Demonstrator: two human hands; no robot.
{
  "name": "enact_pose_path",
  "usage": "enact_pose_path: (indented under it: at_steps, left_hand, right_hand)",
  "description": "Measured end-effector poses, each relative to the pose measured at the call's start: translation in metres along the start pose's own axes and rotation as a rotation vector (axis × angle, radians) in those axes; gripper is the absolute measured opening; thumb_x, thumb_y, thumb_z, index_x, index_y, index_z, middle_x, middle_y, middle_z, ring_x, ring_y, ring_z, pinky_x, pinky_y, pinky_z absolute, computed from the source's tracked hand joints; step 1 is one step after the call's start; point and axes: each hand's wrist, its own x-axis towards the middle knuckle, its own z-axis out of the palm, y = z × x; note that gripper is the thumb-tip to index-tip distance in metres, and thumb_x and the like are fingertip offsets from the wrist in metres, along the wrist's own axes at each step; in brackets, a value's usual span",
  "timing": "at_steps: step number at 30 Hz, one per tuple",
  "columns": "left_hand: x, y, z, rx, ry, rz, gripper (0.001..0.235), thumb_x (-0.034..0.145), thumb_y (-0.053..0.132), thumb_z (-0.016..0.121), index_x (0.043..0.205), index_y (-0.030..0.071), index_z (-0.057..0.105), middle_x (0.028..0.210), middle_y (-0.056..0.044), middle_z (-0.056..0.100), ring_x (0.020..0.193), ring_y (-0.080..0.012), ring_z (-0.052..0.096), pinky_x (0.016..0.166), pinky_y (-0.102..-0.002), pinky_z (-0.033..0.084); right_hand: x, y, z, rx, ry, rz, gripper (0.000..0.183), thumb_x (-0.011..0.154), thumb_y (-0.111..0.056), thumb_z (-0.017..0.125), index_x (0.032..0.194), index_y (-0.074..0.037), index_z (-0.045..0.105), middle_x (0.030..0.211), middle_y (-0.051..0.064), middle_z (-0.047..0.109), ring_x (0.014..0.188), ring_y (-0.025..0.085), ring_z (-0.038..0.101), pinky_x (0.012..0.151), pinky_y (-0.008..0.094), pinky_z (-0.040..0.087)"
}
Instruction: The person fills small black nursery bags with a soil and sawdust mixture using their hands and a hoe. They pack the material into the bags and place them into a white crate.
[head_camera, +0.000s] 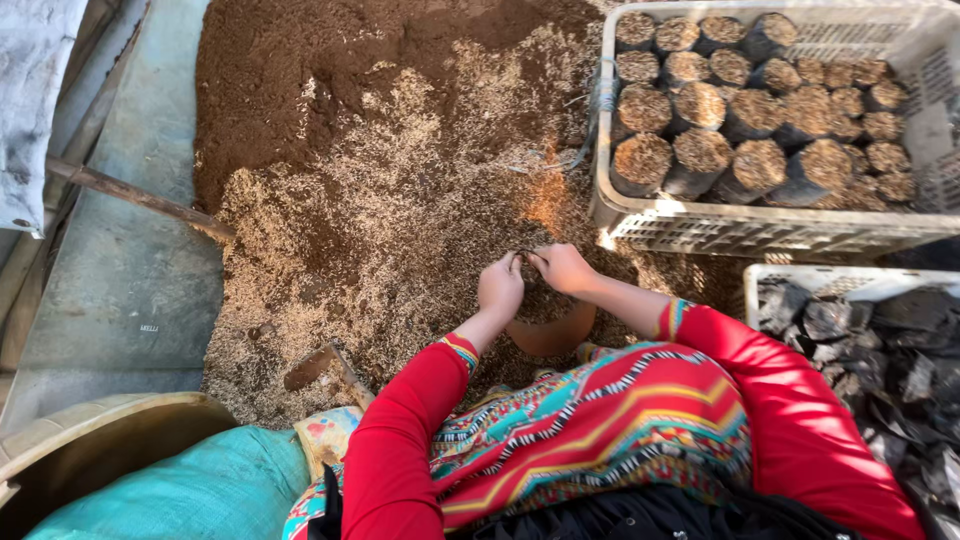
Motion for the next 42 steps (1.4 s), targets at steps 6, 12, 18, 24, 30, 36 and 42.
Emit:
enact_pose_path:
  at_steps: [6,12,18,24,30,36,42]
  left_hand:
    - [-0.014,0.024,-0.003,0.051,-0.101,-0.163,0.039,0.101,0.039,0.054,0.121,0.013,0.076,0.105,-0.023,0.075,0.098,-0.0419,0.069,0.086,-0.051,0.053]
    - [-0.028,0.044,0.028,-0.843,-0.391,-0.456,0.063,0.104,0.044,0.069,0.151,0.013,0.042,0.136,-0.011,0.063,0.111,-0.0227,0.066,0.086,-0.041,0.056]
    - [-0.050,0.074,0.061,-0.819,-0.437,-0.273,0.048,0.103,0.031,0.065,0.139,0.001,0.063,0.110,-0.016,0.070,0.082,-0.0202,0.066,0.061,-0.032,0.055]
    - [-0.071,0.122,0.087,-0.982,-0.511,-0.253,0.042,0.102,0.029,0.056,0.135,0.003,0.058,0.109,-0.012,0.068,0.083,-0.0214,0.071,0.068,-0.036,0.064]
    - [-0.071,0.149,0.120,-0.108,-0.198,0.144,0.048,0.104,0.035,0.057,0.141,0.004,0.060,0.121,-0.027,0.072,0.111,-0.0428,0.068,0.092,-0.049,0.054]
    - [-0.049,0.161,0.148,-0.245,-0.413,0.334,0.055,0.104,0.042,0.045,0.139,0.002,0.056,0.124,-0.027,0.065,0.117,-0.0451,0.061,0.094,-0.048,0.050]
    - [-0.027,0.124,0.101,-0.019,-0.562,0.258,0.043,0.106,0.033,0.045,0.123,0.004,0.072,0.114,-0.023,0.073,0.109,-0.0366,0.068,0.096,-0.041,0.050]
  right_hand:
    - [-0.014,-0.019,-0.036,0.004,0.006,0.090,0.030,0.097,-0.028,0.065,0.083,-0.003,0.075,0.074,0.020,0.071,0.069,0.038,0.069,0.068,0.047,0.055]
    - [-0.074,-0.039,-0.100,0.166,0.067,0.179,0.023,0.097,-0.027,0.061,0.095,-0.008,0.075,0.064,0.016,0.069,0.058,0.029,0.070,0.060,0.042,0.053]
    - [-0.123,-0.044,-0.141,-0.018,0.269,0.066,0.030,0.101,-0.032,0.067,0.098,-0.004,0.077,0.075,0.019,0.071,0.066,0.030,0.068,0.062,0.043,0.053]
    - [-0.156,-0.036,-0.187,0.662,0.004,0.466,0.027,0.101,-0.027,0.053,0.116,-0.009,0.066,0.074,0.008,0.069,0.058,0.017,0.067,0.055,0.036,0.057]
    - [-0.177,0.006,-0.195,0.524,0.076,0.279,0.038,0.112,-0.024,0.053,0.098,0.008,0.069,0.079,0.010,0.066,0.070,0.013,0.064,0.060,0.035,0.061]
    - [-0.183,0.044,-0.236,0.566,0.056,0.495,0.026,0.102,-0.014,0.052,0.103,0.005,0.070,0.081,0.011,0.071,0.071,0.022,0.078,0.062,0.036,0.065]
    - [-0.226,0.077,-0.352,0.276,0.009,0.678,0.035,0.109,-0.028,0.048,0.122,-0.006,0.073,0.091,0.017,0.078,0.071,0.023,0.074,0.069,0.037,0.063]
